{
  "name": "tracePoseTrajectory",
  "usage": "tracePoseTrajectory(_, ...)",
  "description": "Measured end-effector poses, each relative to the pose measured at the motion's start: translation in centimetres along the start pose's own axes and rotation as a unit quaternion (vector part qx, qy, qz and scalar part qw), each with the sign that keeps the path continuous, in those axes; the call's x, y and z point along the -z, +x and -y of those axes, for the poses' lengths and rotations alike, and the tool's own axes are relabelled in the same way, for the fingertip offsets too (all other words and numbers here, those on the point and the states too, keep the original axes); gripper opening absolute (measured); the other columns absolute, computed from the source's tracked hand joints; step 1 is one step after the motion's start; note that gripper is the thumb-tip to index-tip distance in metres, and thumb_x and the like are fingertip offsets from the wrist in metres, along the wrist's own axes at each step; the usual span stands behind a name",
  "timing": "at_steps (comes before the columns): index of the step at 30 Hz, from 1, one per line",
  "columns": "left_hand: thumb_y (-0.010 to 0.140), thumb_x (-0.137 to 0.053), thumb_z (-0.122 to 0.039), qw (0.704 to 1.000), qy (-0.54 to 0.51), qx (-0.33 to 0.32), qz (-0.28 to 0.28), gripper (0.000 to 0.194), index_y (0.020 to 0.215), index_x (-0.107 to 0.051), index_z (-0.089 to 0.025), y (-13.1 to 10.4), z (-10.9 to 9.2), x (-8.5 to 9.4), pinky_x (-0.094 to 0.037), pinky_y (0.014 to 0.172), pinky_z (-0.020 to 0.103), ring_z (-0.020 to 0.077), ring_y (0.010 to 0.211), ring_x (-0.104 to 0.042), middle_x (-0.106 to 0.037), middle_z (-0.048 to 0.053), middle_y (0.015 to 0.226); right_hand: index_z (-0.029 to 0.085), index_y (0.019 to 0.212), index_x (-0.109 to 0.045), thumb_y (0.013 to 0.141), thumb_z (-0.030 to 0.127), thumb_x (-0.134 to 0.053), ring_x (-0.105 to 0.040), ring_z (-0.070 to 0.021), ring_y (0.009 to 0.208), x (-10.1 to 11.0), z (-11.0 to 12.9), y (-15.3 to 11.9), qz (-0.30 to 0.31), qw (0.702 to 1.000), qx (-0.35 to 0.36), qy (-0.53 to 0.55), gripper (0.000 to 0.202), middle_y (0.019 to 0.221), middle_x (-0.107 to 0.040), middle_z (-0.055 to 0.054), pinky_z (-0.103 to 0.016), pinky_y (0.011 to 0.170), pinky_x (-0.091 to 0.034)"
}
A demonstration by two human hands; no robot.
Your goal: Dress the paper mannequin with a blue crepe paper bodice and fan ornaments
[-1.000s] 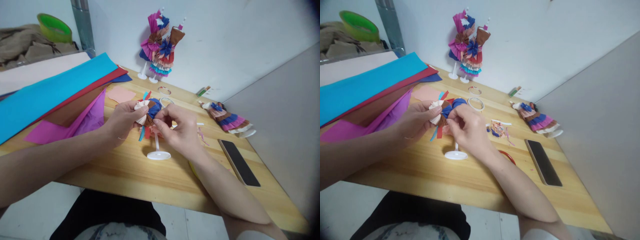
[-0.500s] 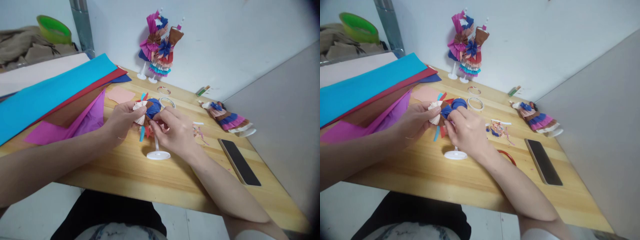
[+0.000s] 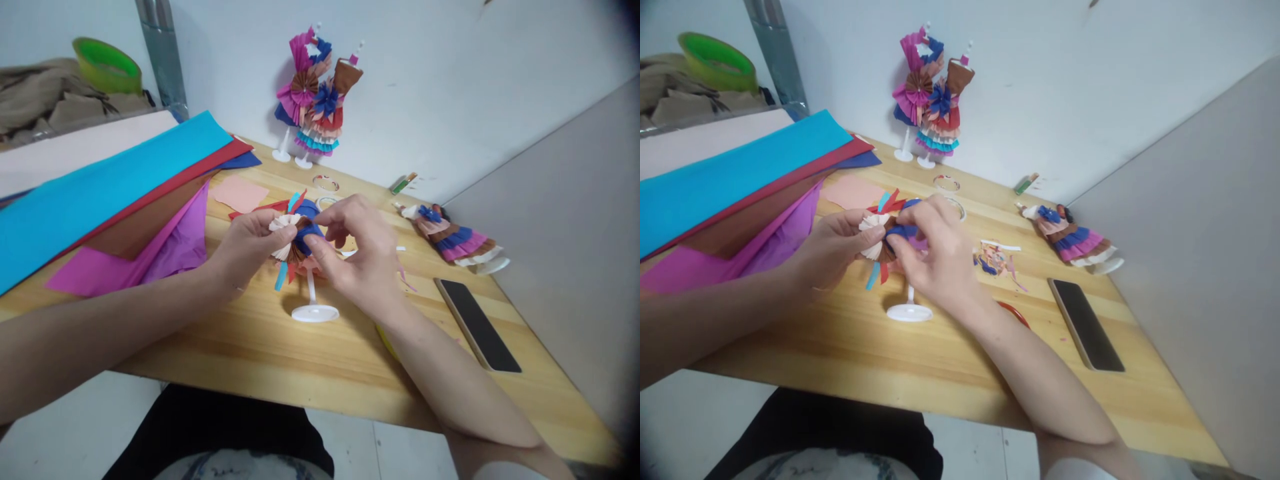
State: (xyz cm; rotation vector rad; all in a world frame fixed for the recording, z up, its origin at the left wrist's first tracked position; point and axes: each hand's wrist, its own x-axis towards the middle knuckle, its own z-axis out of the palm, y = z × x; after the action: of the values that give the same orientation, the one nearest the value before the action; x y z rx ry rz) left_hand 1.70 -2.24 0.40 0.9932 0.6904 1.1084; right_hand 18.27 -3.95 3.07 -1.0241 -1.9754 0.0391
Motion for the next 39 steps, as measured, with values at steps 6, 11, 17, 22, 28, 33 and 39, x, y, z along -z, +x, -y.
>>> tracePoseTrajectory(6,0.069,-0.079,-0.025,1.0,-0.022,-0.019,0.009,0.016,0.076,-0.071,-0.015,0.0,0.2,0.0,-0.047,0.061,0.024,0.012,0.063,-0.059,-0.067,0.001,0.066,0.021,0.068,-0.057,0.085,0.019,-0.059,-0.054,-0.0166,0.067,-0.8,-0.5,-0.2,0.033,0.999,0.024,-0.016,0.017,0.072,-0.058,-0.003,-0.032,0.062,-0.044)
tracePoseTrajectory(11,0.067,-0.081,-0.027,1.0,0.002,-0.022,0.0,0.017,0.07,-0.069,-0.016,0.3,0.4,0.2,-0.044,0.057,0.023,0.0104,0.057,-0.056,-0.065,-0.001,0.062,0.02,0.065,-0.053,0.078,0.024,-0.063,-0.047,-0.0106,0.051,-1.1,-1.0,0.2,0.088,0.954,-0.209,0.195,0.017,0.058,-0.053,0.003,-0.026,0.05,-0.038)
tracePoseTrajectory(17,0.072,-0.078,-0.03,0.998,0.05,-0.033,0.024,0.016,0.077,-0.071,-0.016,0.2,0.3,0.3,-0.048,0.062,0.027,0.0137,0.062,-0.062,-0.068,0.001,0.069,0.02,0.082,-0.057,0.07,0.033,-0.074,-0.054,-0.0122,0.063,-0.7,-1.3,0.6,0.081,0.918,-0.243,0.302,0.025,0.073,-0.059,0.002,-0.027,0.059,-0.046)
tracePoseTrajectory(22,0.075,-0.074,-0.03,0.991,0.112,-0.06,0.039,0.016,0.081,-0.07,-0.016,0.1,0.4,0.4,-0.045,0.054,0.025,0.0143,0.058,-0.06,-0.064,0.0,0.064,0.021,0.079,-0.058,0.07,0.035,-0.076,-0.054,-0.0123,0.061,-1.2,-1.1,0.4,0.093,0.924,-0.234,0.287,0.025,0.068,-0.057,0.003,-0.028,0.059,-0.047)
tracePoseTrajectory(28,0.08,-0.07,-0.03,0.986,0.139,-0.082,0.052,0.016,0.091,-0.07,-0.018,0.4,0.8,0.8,-0.05,0.058,0.024,0.0142,0.064,-0.064,-0.068,0.0,0.075,0.02,0.072,-0.057,0.068,0.036,-0.08,-0.056,-0.011,0.055,-1.3,-1.0,0.3,0.103,0.883,-0.27,0.369,0.027,0.064,-0.061,0.003,-0.027,0.054,-0.05)
tracePoseTrajectory(33,0.081,-0.071,-0.04,0.988,0.128,-0.069,0.058,0.026,0.096,-0.071,-0.018,0.4,0.6,0.9,-0.05,0.054,0.022,0.0128,0.059,-0.061,-0.067,0.0,0.071,0.02,0.072,-0.057,0.066,0.045,-0.083,-0.055,-0.0094,0.052,-1.2,-1.0,0.4,0.088,0.864,-0.286,0.406,0.036,0.062,-0.06,0.004,-0.025,0.051,-0.048)
tracePoseTrajectory(39,0.08,-0.062,-0.066,0.992,0.093,-0.022,0.082,0.052,0.091,-0.07,-0.017,0.5,0.8,1.0,-0.052,0.051,0.025,0.0184,0.061,-0.066,-0.069,0.005,0.07,0.021,0.076,-0.057,0.07,0.046,-0.08,-0.055,-0.0099,0.057,-1.1,-0.7,0.1,0.048,0.888,-0.257,0.378,0.035,0.066,-0.061,0.004,-0.024,0.055,-0.047)
